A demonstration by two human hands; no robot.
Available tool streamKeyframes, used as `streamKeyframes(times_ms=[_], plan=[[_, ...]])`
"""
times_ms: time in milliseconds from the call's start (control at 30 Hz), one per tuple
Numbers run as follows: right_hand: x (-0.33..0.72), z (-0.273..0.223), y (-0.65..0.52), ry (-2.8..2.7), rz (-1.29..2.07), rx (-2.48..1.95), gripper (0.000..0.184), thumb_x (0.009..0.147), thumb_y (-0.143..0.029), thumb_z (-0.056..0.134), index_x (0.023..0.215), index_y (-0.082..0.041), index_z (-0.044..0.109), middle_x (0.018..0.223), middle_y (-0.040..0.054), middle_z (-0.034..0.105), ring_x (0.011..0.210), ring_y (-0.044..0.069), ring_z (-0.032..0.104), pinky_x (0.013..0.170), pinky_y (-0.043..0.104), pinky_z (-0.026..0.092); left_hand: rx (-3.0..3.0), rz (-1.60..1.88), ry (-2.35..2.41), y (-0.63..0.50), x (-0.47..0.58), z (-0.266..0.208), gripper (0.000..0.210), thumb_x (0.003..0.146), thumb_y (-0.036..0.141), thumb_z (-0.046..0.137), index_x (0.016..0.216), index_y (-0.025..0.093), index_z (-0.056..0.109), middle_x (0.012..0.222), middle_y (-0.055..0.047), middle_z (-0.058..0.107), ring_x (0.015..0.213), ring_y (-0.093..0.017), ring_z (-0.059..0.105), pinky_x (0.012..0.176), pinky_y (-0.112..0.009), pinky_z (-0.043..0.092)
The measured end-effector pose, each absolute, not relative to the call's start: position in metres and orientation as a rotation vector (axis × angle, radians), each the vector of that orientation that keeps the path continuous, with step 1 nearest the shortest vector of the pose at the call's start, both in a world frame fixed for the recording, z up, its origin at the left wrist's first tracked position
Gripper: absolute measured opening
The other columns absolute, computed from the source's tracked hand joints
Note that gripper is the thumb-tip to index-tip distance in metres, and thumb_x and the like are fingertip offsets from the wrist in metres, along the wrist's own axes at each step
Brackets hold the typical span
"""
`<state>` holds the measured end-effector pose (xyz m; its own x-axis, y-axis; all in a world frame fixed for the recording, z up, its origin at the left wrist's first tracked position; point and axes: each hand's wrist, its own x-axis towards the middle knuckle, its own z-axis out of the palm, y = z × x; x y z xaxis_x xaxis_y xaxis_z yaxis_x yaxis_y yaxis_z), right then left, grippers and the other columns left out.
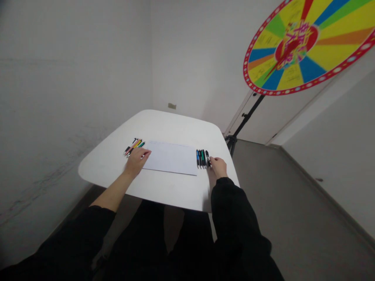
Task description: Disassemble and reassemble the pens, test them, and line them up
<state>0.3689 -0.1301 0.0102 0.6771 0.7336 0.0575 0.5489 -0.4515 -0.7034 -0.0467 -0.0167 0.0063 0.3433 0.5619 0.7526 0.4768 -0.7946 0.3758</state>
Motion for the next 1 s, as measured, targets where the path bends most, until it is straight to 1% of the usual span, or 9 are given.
streamKeyframes(times_ms=[200, 333, 367, 533, 600, 700, 833, 900, 1000], plan=[[0.368, 0.009, -0.132, -1.036, 0.239, -2.206, 0.037, 0.089, -0.041, 0.052, 0.087, -0.015, 0.078, 0.075, 0.0093, 0.075, 0.065, 0.019, 0.062, 0.067, 0.029, 0.044, 2.474, 1.538, 1.079, -0.015, -0.047, 0.004, 0.017, 0.102, 0.031, 0.056, 0.095, 0.023, 0.069, 0.09, -0.006, 0.072, 0.091, -0.025, 0.067, 0.09, -0.044, 0.052], [0.368, 0.007, -0.135, -1.016, 0.238, -2.157, 0.039, 0.089, -0.044, 0.05, 0.086, -0.015, 0.077, 0.075, 0.0095, 0.075, 0.07, 0.022, 0.064, 0.069, 0.03, 0.044, 2.364, 1.68, 1.2, -0.012, -0.048, 0.003, 0.018, 0.103, 0.028, 0.053, 0.091, 0.024, 0.066, 0.09, -0.006, 0.072, 0.101, -0.027, 0.069, 0.094, -0.045, 0.049], [0.367, 0.007, -0.137, -1.011, 0.235, -2.14, 0.04, 0.089, -0.044, 0.05, 0.087, -0.015, 0.077, 0.076, 0.0098, 0.075, 0.072, 0.022, 0.064, 0.07, 0.03, 0.044, 2.318, 1.717, 1.241, -0.011, -0.05, 0.003, 0.018, 0.103, 0.027, 0.052, 0.09, 0.024, 0.065, 0.091, -0.007, 0.073, 0.101, -0.027, 0.069, 0.093, -0.045, 0.049], [0.355, 0.011, -0.148, -0.996, 0.198, -2.038, 0.043, 0.089, -0.046, 0.048, 0.089, -0.014, 0.076, 0.082, 0.012, 0.075, 0.078, 0.024, 0.064, 0.074, 0.032, 0.044, 2.059, 1.853, 1.481, -0.004, -0.061, 0.002, 0.017, 0.101, 0.03, 0.055, 0.091, 0.023, 0.066, 0.083, -0.006, 0.069, 0.079, -0.025, 0.062, 0.083, -0.042, 0.046], [0.349, 0.013, -0.154, -0.98, 0.165, -1.986, 0.046, 0.09, -0.049, 0.046, 0.09, -0.014, 0.076, 0.084, 0.0122, 0.075, 0.08, 0.025, 0.064, 0.074, 0.032, 0.044, 1.995, 1.905, 1.548, 0.001, -0.068, 0.0, 0.016, 0.1, 0.029, 0.056, 0.09, 0.023, 0.067, 0.084, -0.005, 0.069, 0.078, -0.024, 0.061, 0.083, -0.042, 0.045], [0.342, 0.014, -0.162, -0.98, 0.124, -1.922, 0.047, 0.091, -0.052, 0.046, 0.091, -0.015, 0.075, 0.091, 0.0132, 0.077, 0.09, 0.026, 0.064, 0.079, 0.032, 0.044, 1.904, 1.923, 1.674, 0.01, -0.081, -0.005, 0.012, 0.096, 0.026, 0.058, 0.089, 0.022, 0.067, 0.085, -0.005, 0.069, 0.075, -0.023, 0.06, 0.085, -0.043, 0.045], [0.343, 0.01, -0.166, -0.962, 0.104, -1.857, 0.049, 0.091, -0.054, 0.044, 0.092, -0.016, 0.075, 0.1, 0.0149, 0.077, 0.1, 0.028, 0.065, 0.086, 0.034, 0.045, 1.832, 1.778, 1.837, 0.018, -0.1, -0.01, 0.008, 0.089, 0.028, 0.063, 0.089, 0.021, 0.068, 0.087, -0.006, 0.067, 0.077, -0.024, 0.06, 0.091, -0.046, 0.045], [0.346, 0.007, -0.166, -0.952, 0.094, -1.829, 0.051, 0.091, -0.057, 0.044, 0.091, -0.016, 0.075, 0.1, 0.0154, 0.077, 0.1, 0.029, 0.065, 0.087, 0.036, 0.045, 1.926, 1.551, 1.912, 0.016, -0.107, -0.007, 0.016, 0.085, 0.032, 0.068, 0.096, 0.02, 0.069, 0.095, -0.008, 0.068, 0.089, -0.027, 0.062, 0.096, -0.047, 0.045], [0.349, 0.002, -0.163, -0.949, 0.098, -1.795, 0.051, 0.089, -0.059, 0.047, 0.09, -0.016, 0.075, 0.094, 0.0144, 0.077, 0.094, 0.03, 0.065, 0.084, 0.038, 0.045, 2.11, 1.178, 1.989, 0.01, -0.114, -0.001, 0.029, 0.083, 0.035, 0.07, 0.106, 0.018, 0.071, 0.107, -0.013, 0.067, 0.107, -0.031, 0.061, 0.101, -0.045, 0.045]])
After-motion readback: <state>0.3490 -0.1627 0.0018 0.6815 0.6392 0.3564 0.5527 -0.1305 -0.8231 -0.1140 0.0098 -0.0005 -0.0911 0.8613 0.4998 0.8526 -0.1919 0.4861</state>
